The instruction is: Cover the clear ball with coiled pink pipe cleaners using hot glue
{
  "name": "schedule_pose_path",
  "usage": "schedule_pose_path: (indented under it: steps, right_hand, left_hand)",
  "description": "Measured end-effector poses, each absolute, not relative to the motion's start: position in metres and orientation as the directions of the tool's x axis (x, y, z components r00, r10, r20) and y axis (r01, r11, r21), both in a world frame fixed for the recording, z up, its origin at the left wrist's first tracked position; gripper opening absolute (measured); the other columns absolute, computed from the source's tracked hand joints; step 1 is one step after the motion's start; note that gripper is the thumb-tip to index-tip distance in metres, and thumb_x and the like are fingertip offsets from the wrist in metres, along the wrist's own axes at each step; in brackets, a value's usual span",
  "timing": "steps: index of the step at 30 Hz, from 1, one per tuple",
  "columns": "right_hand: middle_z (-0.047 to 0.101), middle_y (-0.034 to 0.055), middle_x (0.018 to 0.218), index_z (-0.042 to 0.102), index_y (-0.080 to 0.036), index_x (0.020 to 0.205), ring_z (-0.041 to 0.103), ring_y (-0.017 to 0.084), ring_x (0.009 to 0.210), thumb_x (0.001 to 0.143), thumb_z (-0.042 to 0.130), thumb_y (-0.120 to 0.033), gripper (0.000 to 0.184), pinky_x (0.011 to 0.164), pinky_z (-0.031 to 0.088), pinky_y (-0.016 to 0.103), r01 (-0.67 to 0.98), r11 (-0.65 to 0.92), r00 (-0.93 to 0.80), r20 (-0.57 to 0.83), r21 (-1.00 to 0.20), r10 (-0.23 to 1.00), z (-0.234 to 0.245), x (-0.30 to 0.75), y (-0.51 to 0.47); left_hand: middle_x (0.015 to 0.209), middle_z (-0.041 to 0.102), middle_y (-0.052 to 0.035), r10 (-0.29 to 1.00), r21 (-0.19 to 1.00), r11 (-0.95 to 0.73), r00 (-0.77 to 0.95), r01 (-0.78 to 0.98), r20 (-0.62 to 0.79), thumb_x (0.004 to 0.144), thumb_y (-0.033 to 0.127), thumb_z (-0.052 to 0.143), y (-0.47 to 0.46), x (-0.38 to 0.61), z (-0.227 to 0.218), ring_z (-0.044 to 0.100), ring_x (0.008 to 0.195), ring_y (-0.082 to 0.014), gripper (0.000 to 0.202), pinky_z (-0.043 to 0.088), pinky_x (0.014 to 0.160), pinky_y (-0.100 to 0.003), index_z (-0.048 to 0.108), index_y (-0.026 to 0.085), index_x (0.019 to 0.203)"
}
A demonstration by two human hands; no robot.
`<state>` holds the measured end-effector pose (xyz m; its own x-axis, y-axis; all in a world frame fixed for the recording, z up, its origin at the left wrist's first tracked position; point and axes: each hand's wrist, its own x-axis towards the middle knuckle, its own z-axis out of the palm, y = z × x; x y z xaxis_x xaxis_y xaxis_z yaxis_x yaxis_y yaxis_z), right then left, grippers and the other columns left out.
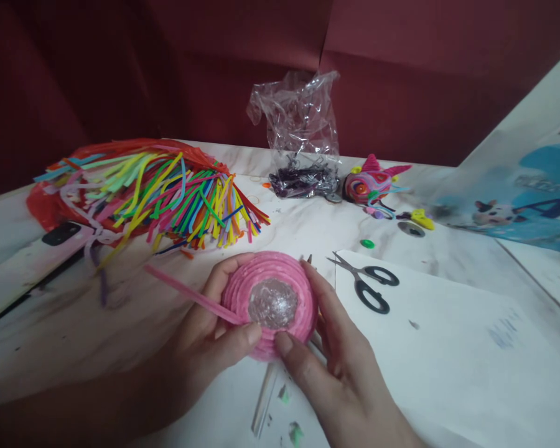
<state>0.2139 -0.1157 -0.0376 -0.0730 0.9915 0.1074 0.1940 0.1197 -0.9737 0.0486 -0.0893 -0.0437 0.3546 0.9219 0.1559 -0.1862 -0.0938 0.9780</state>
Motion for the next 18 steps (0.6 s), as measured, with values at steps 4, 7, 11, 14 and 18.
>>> schedule_pose_path:
  steps: [4, 7, 11, 14, 18]
  right_hand:
    - [0.033, -0.0042, 0.148, 0.032, -0.034, 0.143, 0.032, 0.019, 0.135, 0.089, 0.061, -0.042, 0.062, 0.105, 0.041, 0.025, 0.200, 0.118, -0.109, 0.097, -0.973, 0.989, -0.0376, 0.2150, -0.1185]
    - [0.033, -0.0039, 0.148, 0.031, -0.033, 0.143, 0.032, 0.015, 0.136, 0.089, 0.060, -0.042, 0.062, 0.107, 0.036, 0.022, 0.245, 0.120, -0.074, 0.105, -0.962, 0.992, -0.0377, 0.2129, -0.1199]
    - [0.034, -0.0038, 0.148, 0.028, -0.033, 0.143, 0.036, 0.014, 0.134, 0.091, 0.057, -0.041, 0.060, 0.103, 0.040, 0.020, 0.265, 0.141, -0.085, 0.123, -0.954, 0.989, -0.0394, 0.2116, -0.1192]
    - [0.033, -0.0030, 0.148, 0.026, -0.032, 0.144, 0.035, 0.014, 0.134, 0.092, 0.057, -0.040, 0.061, 0.107, 0.036, 0.022, 0.317, 0.186, -0.099, 0.162, -0.930, 0.982, -0.0408, 0.2129, -0.1188]
    - [0.034, -0.0011, 0.148, 0.026, -0.031, 0.144, 0.033, 0.016, 0.135, 0.092, 0.056, -0.041, 0.061, 0.108, 0.036, 0.027, 0.376, 0.230, -0.116, 0.200, -0.898, 0.973, -0.0428, 0.2149, -0.1192]
  left_hand:
    - [0.132, 0.055, -0.0037, 0.927, 0.979, -0.102, 0.340, -0.177, 0.158, 0.079, 0.011, 0.058, -0.0893, 0.0490, -0.0421, 0.052, 0.122, -0.0259, 0.053, 0.042, 0.104, -0.043, 0.043, 0.028, 0.127]
    - [0.131, 0.056, -0.0043, 0.927, 0.980, -0.138, 0.330, -0.142, 0.178, 0.076, 0.009, 0.058, -0.0893, 0.0490, -0.0409, 0.052, 0.121, -0.0260, 0.056, 0.042, 0.104, -0.042, 0.043, 0.027, 0.127]
    - [0.129, 0.057, -0.0056, 0.925, 0.982, -0.170, 0.331, -0.086, 0.189, 0.072, 0.008, 0.059, -0.0899, 0.0482, -0.0381, 0.053, 0.118, -0.0262, 0.059, 0.043, 0.102, -0.041, 0.042, 0.024, 0.127]
    - [0.132, 0.054, -0.0058, 0.928, 0.983, -0.175, 0.323, -0.061, 0.185, 0.073, 0.010, 0.060, -0.0909, 0.0483, -0.0370, 0.050, 0.122, -0.0265, 0.060, 0.042, 0.103, -0.041, 0.041, 0.024, 0.128]
    - [0.134, 0.052, -0.0067, 0.934, 0.984, -0.178, 0.309, -0.029, 0.179, 0.073, 0.011, 0.059, -0.0914, 0.0502, -0.0371, 0.050, 0.122, -0.0266, 0.061, 0.042, 0.103, -0.041, 0.040, 0.022, 0.129]
